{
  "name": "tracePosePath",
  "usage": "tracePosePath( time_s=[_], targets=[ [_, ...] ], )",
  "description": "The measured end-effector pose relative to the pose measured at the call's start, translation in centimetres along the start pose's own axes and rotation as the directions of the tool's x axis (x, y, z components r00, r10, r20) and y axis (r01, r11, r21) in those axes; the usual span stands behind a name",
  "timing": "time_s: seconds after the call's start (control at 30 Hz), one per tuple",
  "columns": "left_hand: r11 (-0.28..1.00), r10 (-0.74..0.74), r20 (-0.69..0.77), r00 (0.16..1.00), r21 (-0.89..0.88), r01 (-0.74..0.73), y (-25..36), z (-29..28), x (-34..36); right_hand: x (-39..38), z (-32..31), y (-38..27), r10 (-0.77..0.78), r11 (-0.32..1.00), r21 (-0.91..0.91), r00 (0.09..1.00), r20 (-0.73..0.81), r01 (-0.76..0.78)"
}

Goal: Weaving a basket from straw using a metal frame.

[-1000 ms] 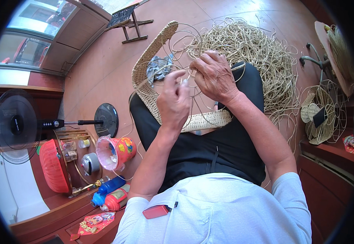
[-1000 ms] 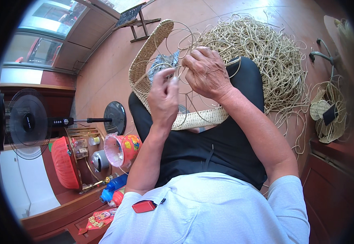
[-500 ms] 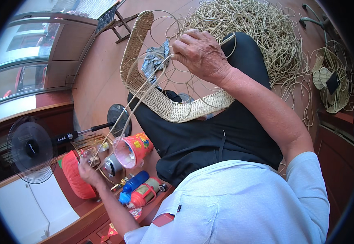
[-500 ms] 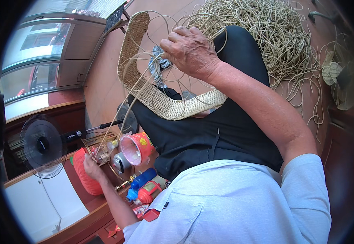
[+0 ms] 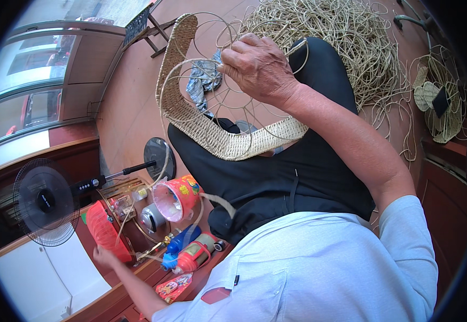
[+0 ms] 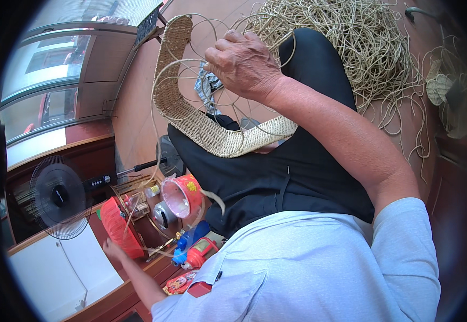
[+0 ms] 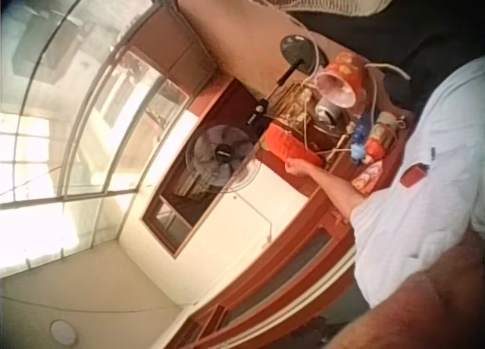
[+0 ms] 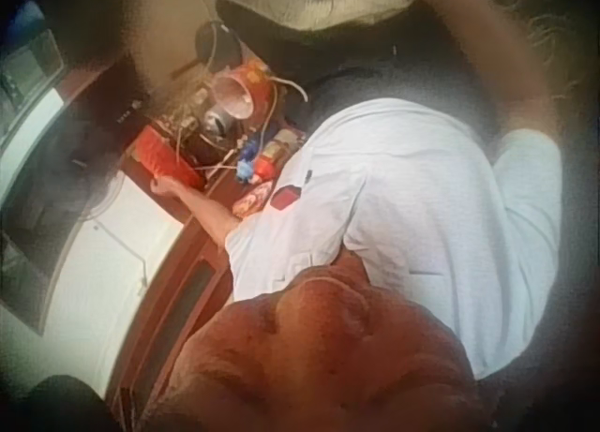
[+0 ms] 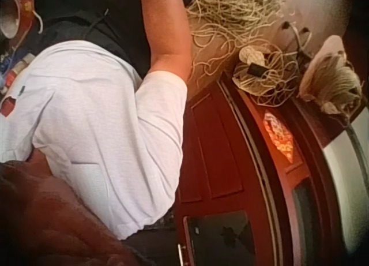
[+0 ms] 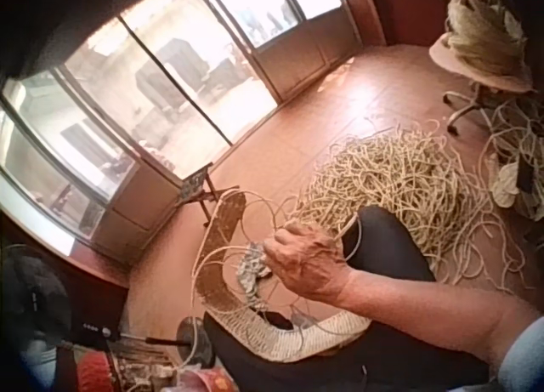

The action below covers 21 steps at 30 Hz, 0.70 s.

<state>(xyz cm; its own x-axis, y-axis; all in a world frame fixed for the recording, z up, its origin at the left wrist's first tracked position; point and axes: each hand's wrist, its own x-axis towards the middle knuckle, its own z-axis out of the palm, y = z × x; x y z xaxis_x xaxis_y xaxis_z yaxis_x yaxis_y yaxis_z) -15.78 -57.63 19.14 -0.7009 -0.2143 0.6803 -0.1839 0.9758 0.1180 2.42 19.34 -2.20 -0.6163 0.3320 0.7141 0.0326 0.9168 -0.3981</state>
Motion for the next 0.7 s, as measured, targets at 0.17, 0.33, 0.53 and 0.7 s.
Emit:
tracePosePath(
  time_s=[0.17,0.33,0.53,0.7],
  targets=[
    [0.780,0.465,0.383,0.798,-0.604,-0.165,26.4,2.0,-17.3,0.1,-0.5,-0.2,0.075,0.994,0.081,0.997,0.023,-0.076],
    [0.389,0.860,0.329,0.390,-0.917,-0.086,41.2,-2.3,-32.1,0.4,-0.5,0.1,0.046,0.996,0.073,0.999,-0.006,-0.045],
    [0.330,0.812,0.417,0.409,-0.905,0.268,49.4,-1.0,-36.4,0.4,-1.3,0.1,-0.014,0.997,0.072,0.997,0.072,0.009],
    [0.201,0.810,0.415,0.414,-0.860,0.469,53.8,-0.4,-35.8,0.2,-2.1,0.0,-0.001,0.998,0.063,0.988,0.155,-0.008]
  ],
)
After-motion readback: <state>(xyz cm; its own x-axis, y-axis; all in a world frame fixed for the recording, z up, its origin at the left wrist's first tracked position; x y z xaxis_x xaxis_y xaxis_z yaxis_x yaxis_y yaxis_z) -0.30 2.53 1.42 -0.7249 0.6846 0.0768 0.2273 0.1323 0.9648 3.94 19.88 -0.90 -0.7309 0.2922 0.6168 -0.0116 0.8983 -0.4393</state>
